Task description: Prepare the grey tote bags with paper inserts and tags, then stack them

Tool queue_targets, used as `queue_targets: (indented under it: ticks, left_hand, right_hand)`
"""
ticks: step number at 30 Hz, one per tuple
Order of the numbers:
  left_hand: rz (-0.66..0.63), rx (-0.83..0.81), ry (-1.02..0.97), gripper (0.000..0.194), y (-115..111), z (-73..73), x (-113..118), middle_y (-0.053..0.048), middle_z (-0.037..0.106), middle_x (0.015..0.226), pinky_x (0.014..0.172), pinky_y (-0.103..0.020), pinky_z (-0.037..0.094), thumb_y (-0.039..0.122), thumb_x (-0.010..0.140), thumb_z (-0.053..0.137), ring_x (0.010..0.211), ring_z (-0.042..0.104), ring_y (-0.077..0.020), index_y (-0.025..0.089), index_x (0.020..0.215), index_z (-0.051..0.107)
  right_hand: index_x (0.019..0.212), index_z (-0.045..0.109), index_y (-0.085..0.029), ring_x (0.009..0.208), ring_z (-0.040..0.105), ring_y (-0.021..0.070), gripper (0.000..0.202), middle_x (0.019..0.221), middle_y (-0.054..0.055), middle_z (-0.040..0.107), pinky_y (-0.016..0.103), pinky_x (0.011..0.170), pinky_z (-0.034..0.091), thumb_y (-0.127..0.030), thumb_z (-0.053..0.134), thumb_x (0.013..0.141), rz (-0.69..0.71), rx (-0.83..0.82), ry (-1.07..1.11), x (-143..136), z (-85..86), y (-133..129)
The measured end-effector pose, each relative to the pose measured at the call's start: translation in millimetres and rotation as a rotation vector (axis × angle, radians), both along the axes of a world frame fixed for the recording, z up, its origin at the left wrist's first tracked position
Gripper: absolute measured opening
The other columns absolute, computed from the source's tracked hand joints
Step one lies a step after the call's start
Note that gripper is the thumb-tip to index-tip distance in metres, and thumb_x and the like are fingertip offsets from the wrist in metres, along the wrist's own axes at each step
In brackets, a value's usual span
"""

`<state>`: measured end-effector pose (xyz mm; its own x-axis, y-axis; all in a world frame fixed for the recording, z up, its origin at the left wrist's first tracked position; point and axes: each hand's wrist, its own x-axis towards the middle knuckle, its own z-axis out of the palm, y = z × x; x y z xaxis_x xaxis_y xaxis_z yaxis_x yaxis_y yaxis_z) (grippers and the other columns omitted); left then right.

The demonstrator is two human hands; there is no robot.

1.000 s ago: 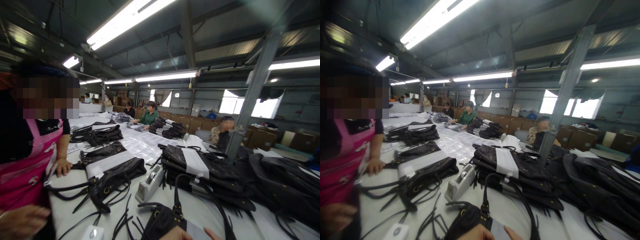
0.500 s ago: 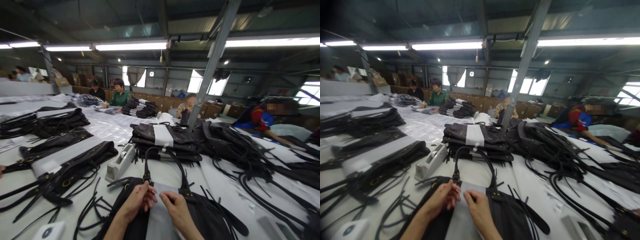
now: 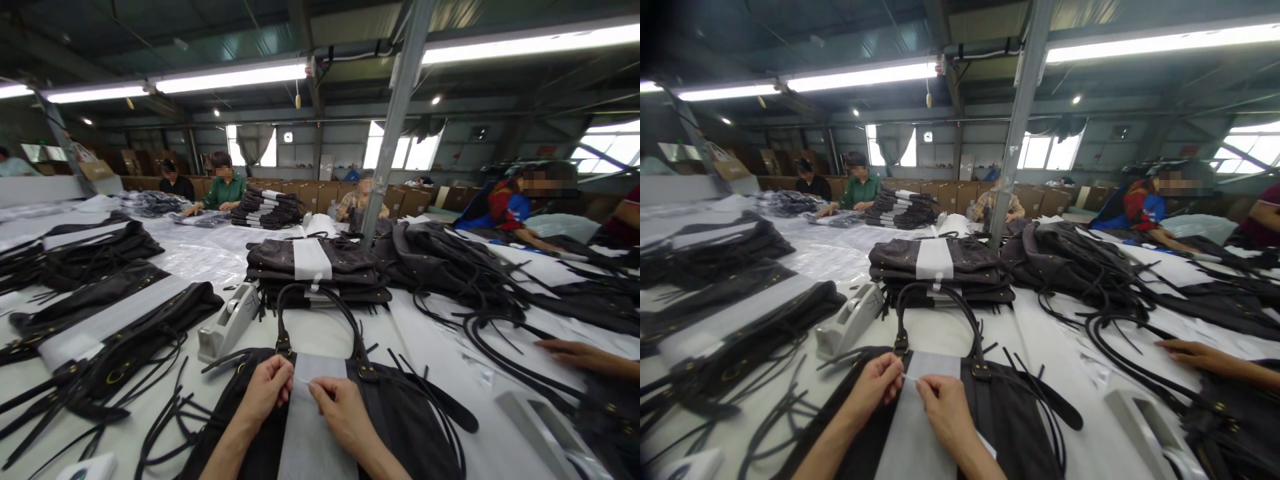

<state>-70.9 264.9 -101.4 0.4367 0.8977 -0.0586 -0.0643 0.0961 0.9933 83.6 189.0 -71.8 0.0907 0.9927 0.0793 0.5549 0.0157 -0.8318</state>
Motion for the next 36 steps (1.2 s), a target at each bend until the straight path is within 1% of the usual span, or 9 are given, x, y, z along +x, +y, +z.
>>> queue_targets:
  ticks: [3, 5, 7, 9, 12, 15, 25, 31, 36]
  left_hand:
    - [0.062, 0.083, 0.046, 0.038, 0.5, -4.2, 0.4, 0.006, 0.051, 0.054, 0.036, -0.015, 0.027, 0.054, 0.079, 0.055, 0.038, 0.042, -0.0049, 0.018, 0.071, 0.047]
    - [0.072, 0.141, 0.054, 0.036, -1.0, -4.3, 1.0, 0.006, 0.049, 0.055, 0.037, -0.016, 0.026, 0.051, 0.081, 0.053, 0.039, 0.038, -0.0042, 0.017, 0.07, 0.048]
    - [0.04, 0.183, 0.039, 0.034, -3.9, -1.7, 2.3, 0.007, 0.046, 0.056, 0.04, -0.016, 0.026, 0.047, 0.082, 0.055, 0.042, 0.035, -0.0037, 0.017, 0.068, 0.049]
    - [0.005, 0.203, -0.007, 0.033, -6.9, 2.3, 3.5, 0.006, 0.045, 0.058, 0.044, -0.016, 0.028, 0.045, 0.081, 0.058, 0.046, 0.035, -0.0044, 0.016, 0.067, 0.049]
    - [0.018, 0.212, -0.087, 0.034, -7.0, 6.5, 2.9, 0.005, 0.047, 0.061, 0.052, -0.018, 0.035, 0.046, 0.08, 0.058, 0.055, 0.041, -0.0068, 0.016, 0.067, 0.051]
    - [0.095, 0.202, -0.081, 0.036, -1.5, 5.9, -1.5, 0.005, 0.044, 0.058, 0.049, -0.018, 0.032, 0.049, 0.08, 0.057, 0.051, 0.038, -0.0063, 0.016, 0.067, 0.051]
    - [0.2, 0.146, -0.105, 0.041, 5.4, 5.8, 0.5, 0.007, 0.042, 0.051, 0.04, -0.019, 0.026, 0.057, 0.081, 0.052, 0.039, 0.034, -0.0061, 0.019, 0.069, 0.046]
    - [0.613, 0.392, 0.312, 0.038, 19.7, 11.2, -37.9, -0.003, 0.062, 0.076, 0.071, -0.024, 0.046, 0.049, 0.089, 0.036, 0.074, 0.058, -0.0164, 0.018, 0.082, 0.056]
    - [0.431, 0.458, 0.537, 0.031, 34.2, 12.0, -45.3, -0.01, 0.065, 0.107, 0.093, -0.028, 0.042, 0.033, 0.084, 0.044, 0.102, 0.059, -0.0196, 0.014, 0.104, 0.06]
  right_hand:
    - [0.06, 0.062, -0.015, 0.058, 0.054, 0.014, 0.031, 0.057, 0.001, 0.058, 0.023, 0.057, 0.039, -0.028, 0.047, 0.084, 0.063, -0.079, -0.127, 8.0, 9.8, -12.3]
    - [0.09, 0.07, -0.014, 0.087, 0.062, 0.0224, 0.026, 0.091, 0.008, 0.07, 0.028, 0.078, 0.045, -0.03, 0.052, 0.082, 0.05, -0.044, -0.187, 9.9, 20.4, -19.4]
    - [0.124, 0.058, -0.013, 0.12, 0.05, 0.0274, 0.047, 0.128, 0.014, 0.057, 0.037, 0.101, 0.036, -0.036, 0.054, 0.082, 0.02, 0.033, -0.185, 5.6, 31.2, -21.0]
    - [0.136, 0.046, -0.013, 0.129, 0.041, 0.0262, 0.058, 0.14, 0.014, 0.046, 0.039, 0.108, 0.03, -0.039, 0.051, 0.085, 0.054, 0.067, -0.127, -5.3, 38.5, -15.7]
    - [0.129, 0.054, -0.013, 0.101, 0.062, 0.0242, 0.05, 0.116, 0.012, 0.065, 0.034, 0.088, 0.047, -0.038, 0.048, 0.086, 0.1, 0.041, -0.018, -26.5, 38.8, -0.4]
    - [0.1, 0.071, -0.016, 0.072, 0.064, 0.0216, 0.038, 0.079, 0.006, 0.07, 0.03, 0.068, 0.048, -0.039, 0.043, 0.088, 0.059, 0.073, -0.022, -39.2, 29.3, 12.6]
    - [0.084, 0.073, -0.022, 0.074, 0.064, 0.0216, 0.036, 0.078, 0.007, 0.071, 0.028, 0.07, 0.044, -0.046, 0.047, 0.087, -0.052, 0.231, -0.13, -26.5, 14.1, 14.3]
    - [0.061, 0.069, -0.017, 0.058, 0.058, 0.017, 0.026, 0.058, 0.003, 0.065, 0.025, 0.056, 0.036, -0.026, 0.05, 0.077, -0.032, 0.001, -0.261, -16.2, 24.3, 10.6]
    - [0.062, 0.068, -0.014, 0.052, 0.053, 0.0127, 0.025, 0.052, 0.001, 0.06, 0.022, 0.053, 0.036, -0.028, 0.052, 0.073, -0.029, -0.055, 0.011, 3.5, 44.8, 18.3]
